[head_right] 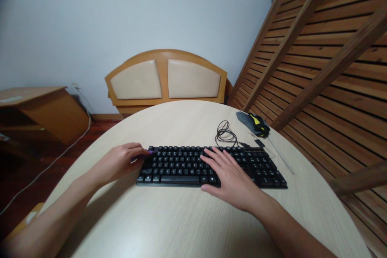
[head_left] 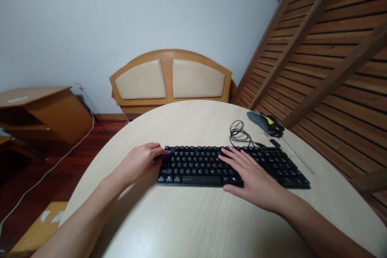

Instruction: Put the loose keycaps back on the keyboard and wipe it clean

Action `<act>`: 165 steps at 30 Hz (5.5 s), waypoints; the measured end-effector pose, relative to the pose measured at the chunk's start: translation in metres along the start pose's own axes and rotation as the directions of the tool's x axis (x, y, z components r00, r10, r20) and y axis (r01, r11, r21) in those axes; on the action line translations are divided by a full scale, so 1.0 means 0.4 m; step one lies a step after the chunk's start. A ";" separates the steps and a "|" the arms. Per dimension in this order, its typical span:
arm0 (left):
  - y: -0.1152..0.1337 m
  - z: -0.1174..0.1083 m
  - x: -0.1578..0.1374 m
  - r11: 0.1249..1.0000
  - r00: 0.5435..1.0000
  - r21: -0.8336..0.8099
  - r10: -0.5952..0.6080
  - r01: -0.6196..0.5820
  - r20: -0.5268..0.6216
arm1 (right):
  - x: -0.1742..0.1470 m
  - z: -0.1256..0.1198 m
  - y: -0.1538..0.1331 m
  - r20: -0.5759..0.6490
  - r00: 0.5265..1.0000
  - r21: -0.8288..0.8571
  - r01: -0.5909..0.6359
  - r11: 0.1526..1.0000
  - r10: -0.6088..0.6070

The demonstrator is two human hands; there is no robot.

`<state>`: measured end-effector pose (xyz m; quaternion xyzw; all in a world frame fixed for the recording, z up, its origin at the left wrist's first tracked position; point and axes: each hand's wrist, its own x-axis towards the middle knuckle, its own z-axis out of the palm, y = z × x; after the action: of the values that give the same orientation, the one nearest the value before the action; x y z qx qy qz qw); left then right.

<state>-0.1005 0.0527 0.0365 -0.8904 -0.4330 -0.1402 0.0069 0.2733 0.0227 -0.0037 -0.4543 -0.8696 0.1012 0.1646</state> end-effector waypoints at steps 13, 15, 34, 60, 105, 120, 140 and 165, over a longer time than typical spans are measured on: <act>0.029 -0.017 -0.002 0.995 0.994 -0.060 0.078 -0.074 0.072 | 0.003 0.010 0.006 -0.043 0.999 -0.008 0.018 1.000 -0.018; 0.029 -0.014 -0.003 0.996 0.997 -0.071 0.058 -0.055 0.042 | 0.004 0.009 0.005 -0.039 0.999 -0.014 0.015 1.000 -0.016; 0.048 -0.029 -0.004 0.998 0.986 -0.047 0.037 -0.029 0.165 | 0.004 0.018 0.007 -0.023 1.000 -0.095 0.016 0.995 -0.018; 0.083 -0.041 -0.020 0.981 0.987 -0.175 0.107 -0.085 0.120 | 0.006 0.018 0.003 -0.033 0.998 -0.157 0.042 0.987 -0.048; 0.042 0.079 0.064 0.997 0.994 0.008 0.079 -0.079 -0.071 | 0.005 0.015 0.002 -0.021 0.999 -0.111 0.034 0.993 -0.036; 0.134 -0.011 -0.006 0.940 0.941 -0.130 0.326 -0.314 0.085 | 0.004 0.021 0.005 -0.032 0.999 -0.132 0.039 0.991 -0.043; 0.100 0.115 0.068 0.999 0.993 -0.052 -0.002 -0.004 -0.120 | 0.008 0.017 0.002 0.005 0.999 -0.140 0.040 0.989 -0.039; 0.125 0.064 0.071 0.992 0.956 0.041 -0.100 0.116 -0.277 | 0.007 0.022 0.010 -0.040 0.998 -0.126 0.048 0.991 -0.053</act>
<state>-0.0391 0.0466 0.0245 -0.8369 -0.4796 -0.2500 0.0844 0.2713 0.0270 -0.0126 -0.4438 -0.8816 0.0325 0.1572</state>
